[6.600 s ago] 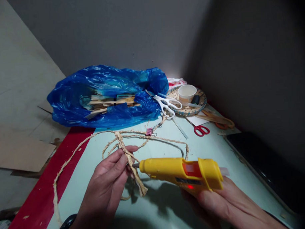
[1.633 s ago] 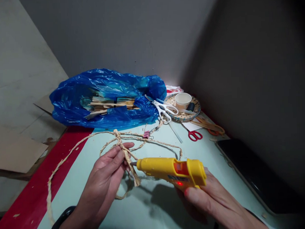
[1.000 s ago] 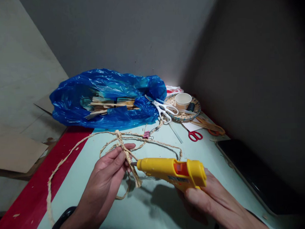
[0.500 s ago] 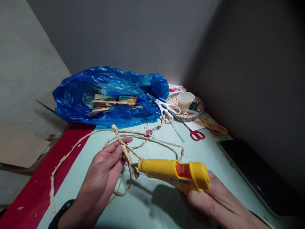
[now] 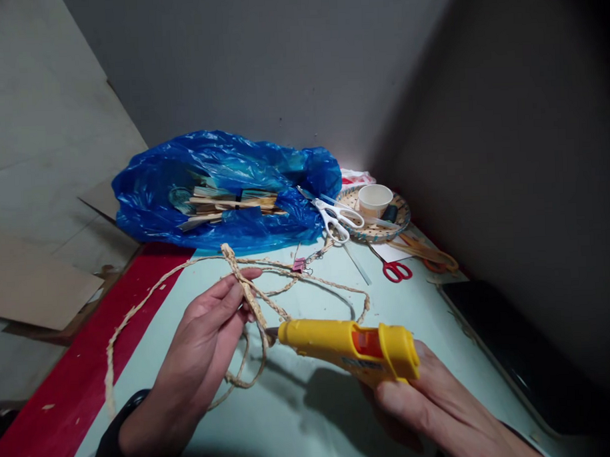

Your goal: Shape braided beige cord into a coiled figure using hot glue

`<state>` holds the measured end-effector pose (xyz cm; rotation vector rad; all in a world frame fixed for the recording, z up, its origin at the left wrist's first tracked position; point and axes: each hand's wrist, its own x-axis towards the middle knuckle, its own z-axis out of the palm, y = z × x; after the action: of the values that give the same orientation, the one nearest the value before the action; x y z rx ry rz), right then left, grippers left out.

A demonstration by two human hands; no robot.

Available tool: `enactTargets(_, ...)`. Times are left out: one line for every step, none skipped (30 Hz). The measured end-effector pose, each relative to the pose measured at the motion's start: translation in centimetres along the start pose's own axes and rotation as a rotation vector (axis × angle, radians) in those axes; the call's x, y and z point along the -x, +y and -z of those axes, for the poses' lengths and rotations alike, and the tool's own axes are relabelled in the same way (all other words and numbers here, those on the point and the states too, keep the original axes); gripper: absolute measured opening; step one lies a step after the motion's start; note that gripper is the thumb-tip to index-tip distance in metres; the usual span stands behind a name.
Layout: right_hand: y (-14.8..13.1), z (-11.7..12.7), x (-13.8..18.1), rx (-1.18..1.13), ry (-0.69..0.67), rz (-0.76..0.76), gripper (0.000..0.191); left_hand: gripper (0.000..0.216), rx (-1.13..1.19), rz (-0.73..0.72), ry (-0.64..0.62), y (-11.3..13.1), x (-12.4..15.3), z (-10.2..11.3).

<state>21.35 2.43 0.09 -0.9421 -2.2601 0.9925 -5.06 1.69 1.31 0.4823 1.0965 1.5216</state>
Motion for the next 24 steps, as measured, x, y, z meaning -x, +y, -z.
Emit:
enactTargets(0.0, 0.0, 0.0, 0.003, -0.004, -0.001, 0.03, 0.015, 0.001, 0.0, -0.002, 0.0, -0.1, 0.0)
enactTargets(0.0, -0.1, 0.0, 0.005, -0.007, -0.002, 0.029, 0.016, 0.002, 0.001, -0.005, 0.0, -0.1, 0.1)
enactTargets(0.0, -0.1, 0.0, 0.008, -0.006, -0.003, 0.029, 0.016, 0.004, 0.003, -0.01, 0.1, -0.2, 0.1)
enactTargets(0.1, -0.1, 0.0, 0.01, -0.007, 0.0, 0.029, 0.017, 0.005, 0.004, -0.013, 0.1, -0.2, 0.1)
enactTargets(0.1, -0.1, 0.0, 0.01, -0.007, 0.005, 0.028, 0.017, 0.006, 0.005, -0.012, 0.2, -0.3, 0.2)
enactTargets(0.2, -0.1, 0.0, 0.007, -0.009, 0.012, 0.027, 0.017, 0.006, 0.004, -0.01, 0.2, -0.3, 0.2)
enactTargets(0.2, -0.1, 0.0, -0.001, -0.01, 0.019, 0.025, 0.017, 0.006, 0.003, -0.006, 0.3, -0.3, 0.2)
enactTargets(0.2, -0.1, -0.1, -0.011, -0.011, 0.018, 0.024, 0.017, 0.005, 0.001, 0.0, 0.3, -0.3, 0.2)
enactTargets(0.2, -0.1, -0.1, -0.025, -0.012, 0.014, 0.024, 0.018, 0.003, -0.001, 0.005, 0.4, -0.3, 0.2)
enactTargets(0.1, -0.1, -0.1, -0.042, -0.015, 0.008, 0.023, 0.018, 0.003, -0.004, 0.007, 0.4, -0.3, 0.2)
enactTargets(0.1, -0.1, -0.2, -0.063, -0.016, -0.002, 0.023, 0.017, 0.004, -0.009, 0.007, 0.4, -0.3, 0.3)
enactTargets(-0.1, 0.0, -0.2, -0.089, -0.019, -0.012, 0.022, 0.017, 0.006, -0.014, 0.008, 0.5, -0.4, 0.3)
enactTargets(-0.2, 0.1, -0.3, -0.119, -0.021, -0.028, 0.022, 0.017, 0.007, -0.021, 0.009, 0.5, -0.4, 0.3)
enactTargets(-0.4, 0.1, -0.4, -0.156, -0.022, -0.05, 0.022, 0.016, 0.007, -0.026, 0.008, 0.6, -0.5, 0.3)
enactTargets(-0.7, 0.2, -0.6, -0.201, -0.02, -0.087, 0.022, 0.016, 0.006, -0.029, 0.008, 0.6, -0.5, 0.4)
enactTargets(-1.0, 0.3, -0.8, -0.26, -0.02, -0.152, 0.022, 0.016, 0.005, -0.031, 0.006, 0.6, -0.6, 0.4)
enactTargets(-1.2, 0.4, -1.0, -0.324, -0.021, -0.234, 0.023, 0.017, 0.003, -0.03, 0.004, 0.7, -0.6, 0.5)
enactTargets(-1.5, 0.4, -1.3, -0.377, -0.025, -0.317, 0.026, 0.018, 0.002, -0.031, 0.0, 0.7, -0.7, 0.5)
enactTargets(-1.7, 0.5, -1.5, -0.436, -0.039, -0.389, 0.032, 0.018, -0.002, -0.031, -0.003, 0.7, -0.7, 0.6)
enactTargets(-1.8, 0.5, -1.7, -0.517, -0.056, -0.442, 0.04, 0.019, -0.005, -0.036, -0.004, 0.7, -0.7, 0.6)
enactTargets(-1.7, 0.4, -1.8, -0.618, -0.061, -0.476, 0.046, 0.019, -0.009, -0.041, -0.005, 0.7, -0.7, 0.7)
enactTargets(-1.6, 0.4, -1.8, -0.734, -0.049, -0.493, 0.05, 0.018, -0.012, -0.047, -0.004, 0.6, -0.8, 0.8)
enactTargets(-1.2, 0.4, -1.6, -0.87, -0.009, -0.507, 0.052, 0.017, -0.015, -0.052, -0.002, 0.6, -0.8, 0.8)
enactTargets(-0.7, 0.5, -1.3, -1.014, 0.055, -0.531, 0.051, 0.015, -0.017, -0.056, -0.001, 0.6, -0.9, 0.8)
